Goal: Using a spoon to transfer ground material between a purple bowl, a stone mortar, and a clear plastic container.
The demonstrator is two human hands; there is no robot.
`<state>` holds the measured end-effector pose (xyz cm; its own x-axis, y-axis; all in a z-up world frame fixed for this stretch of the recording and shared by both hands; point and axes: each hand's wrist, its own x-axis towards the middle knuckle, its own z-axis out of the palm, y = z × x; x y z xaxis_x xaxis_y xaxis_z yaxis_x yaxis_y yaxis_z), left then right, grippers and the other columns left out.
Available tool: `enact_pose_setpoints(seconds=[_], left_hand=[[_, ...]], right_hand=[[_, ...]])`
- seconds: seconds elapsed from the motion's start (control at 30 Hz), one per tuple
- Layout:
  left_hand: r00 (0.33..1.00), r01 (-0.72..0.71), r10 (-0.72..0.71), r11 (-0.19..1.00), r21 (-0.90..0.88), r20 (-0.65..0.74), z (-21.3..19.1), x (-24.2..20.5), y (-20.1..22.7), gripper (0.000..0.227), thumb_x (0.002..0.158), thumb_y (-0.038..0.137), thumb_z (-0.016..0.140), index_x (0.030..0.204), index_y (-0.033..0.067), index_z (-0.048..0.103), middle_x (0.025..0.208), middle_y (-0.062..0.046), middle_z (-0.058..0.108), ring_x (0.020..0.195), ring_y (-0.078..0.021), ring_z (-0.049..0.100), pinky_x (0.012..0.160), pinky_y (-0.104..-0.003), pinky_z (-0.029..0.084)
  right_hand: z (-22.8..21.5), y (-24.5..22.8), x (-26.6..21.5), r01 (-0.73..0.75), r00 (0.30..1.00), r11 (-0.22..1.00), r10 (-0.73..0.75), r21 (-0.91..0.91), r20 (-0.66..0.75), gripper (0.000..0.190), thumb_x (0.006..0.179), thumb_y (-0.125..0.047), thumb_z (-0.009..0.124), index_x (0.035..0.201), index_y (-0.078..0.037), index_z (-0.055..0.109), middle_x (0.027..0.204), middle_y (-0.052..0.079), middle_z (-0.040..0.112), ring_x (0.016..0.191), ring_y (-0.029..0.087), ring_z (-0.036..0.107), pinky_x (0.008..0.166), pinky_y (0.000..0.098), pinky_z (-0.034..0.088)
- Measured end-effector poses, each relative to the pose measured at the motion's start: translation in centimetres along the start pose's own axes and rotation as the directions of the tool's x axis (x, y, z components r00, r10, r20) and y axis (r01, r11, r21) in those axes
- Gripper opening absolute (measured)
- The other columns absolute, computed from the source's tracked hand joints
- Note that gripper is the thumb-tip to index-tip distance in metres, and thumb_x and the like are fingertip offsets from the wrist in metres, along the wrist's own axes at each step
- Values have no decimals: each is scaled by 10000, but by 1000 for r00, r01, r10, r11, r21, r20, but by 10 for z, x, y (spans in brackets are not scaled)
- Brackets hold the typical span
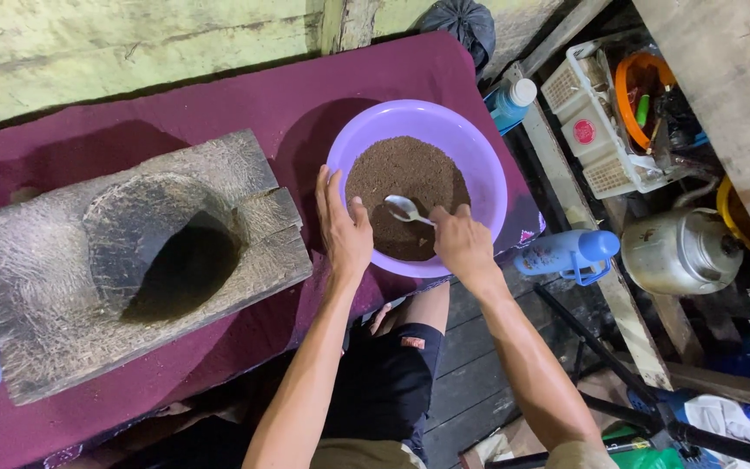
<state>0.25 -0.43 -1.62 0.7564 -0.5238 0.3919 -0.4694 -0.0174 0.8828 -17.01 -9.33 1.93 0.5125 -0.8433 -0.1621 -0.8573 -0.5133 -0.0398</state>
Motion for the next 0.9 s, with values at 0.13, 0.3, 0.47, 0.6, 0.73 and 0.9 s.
enact_pose_setpoints(seconds=[0.13, 0.3, 0.47, 0.6, 0.73, 0.9], left_hand=[[1000, 20, -20, 1000, -4, 3, 0, 1, 4, 548, 907, -65, 591, 1435, 40, 494, 1551, -207, 399, 1466, -387, 385, 1201, -503, 326], [1000, -20, 20, 1000, 20, -20, 2, 0, -2, 559, 896, -51, 614, 1433, 52, 499, 1544, -208, 406, 1462, -390, 389, 1201, -504, 328], [1000, 15, -15, 1000, -3, 4, 1, 0, 2, 542, 903, -59, 591, 1430, 36, 501, 1552, -211, 398, 1462, -391, 389, 1201, -505, 330], [1000, -15, 15, 1000, 2, -9, 2, 1, -2, 548, 895, -57, 600, 1425, 39, 503, 1552, -212, 398, 1462, -395, 388, 1202, -502, 330], [1000, -9, 9, 1000, 8, -5, 1, 1, 1, 537, 895, -60, 596, 1418, 24, 508, 1549, -214, 402, 1461, -391, 391, 1198, -501, 336], [1000, -26, 26, 1000, -6, -11, 2, 1, 0, 541, 889, -66, 592, 1416, 23, 505, 1543, -220, 397, 1453, -407, 394, 1195, -509, 343]], right_hand=[[0, -1, 5, -67, 998, 997, 66, -44, -15, 234, 993, -177, 555, 1181, -164, 693, 1058, 165, 604, 850, 465, 754, 739, 525, 601], [35, 23, 20, -173, 983, 978, 165, -116, -76, 265, 965, -132, 534, 1177, -50, 670, 975, 166, 628, 829, 457, 758, 706, 518, 597], [30, 19, 20, -171, 970, 984, 158, -56, -187, 257, 932, -104, 523, 1137, -18, 652, 936, 190, 641, 797, 473, 750, 678, 546, 599], [67, 30, 48, -205, 950, 971, 167, -120, -265, 291, 928, -151, 512, 1164, -42, 644, 909, 177, 654, 786, 435, 757, 669, 533, 608], [50, -9, 29, -169, 967, 982, 149, -81, -208, 407, 919, -141, 465, 1263, -23, 648, 943, 197, 680, 810, 444, 760, 687, 568, 602], [29, -31, 7, -97, 995, 994, 98, 46, -21, 252, 971, -218, 530, 1166, -174, 683, 1044, 166, 654, 848, 475, 746, 745, 581, 594]])
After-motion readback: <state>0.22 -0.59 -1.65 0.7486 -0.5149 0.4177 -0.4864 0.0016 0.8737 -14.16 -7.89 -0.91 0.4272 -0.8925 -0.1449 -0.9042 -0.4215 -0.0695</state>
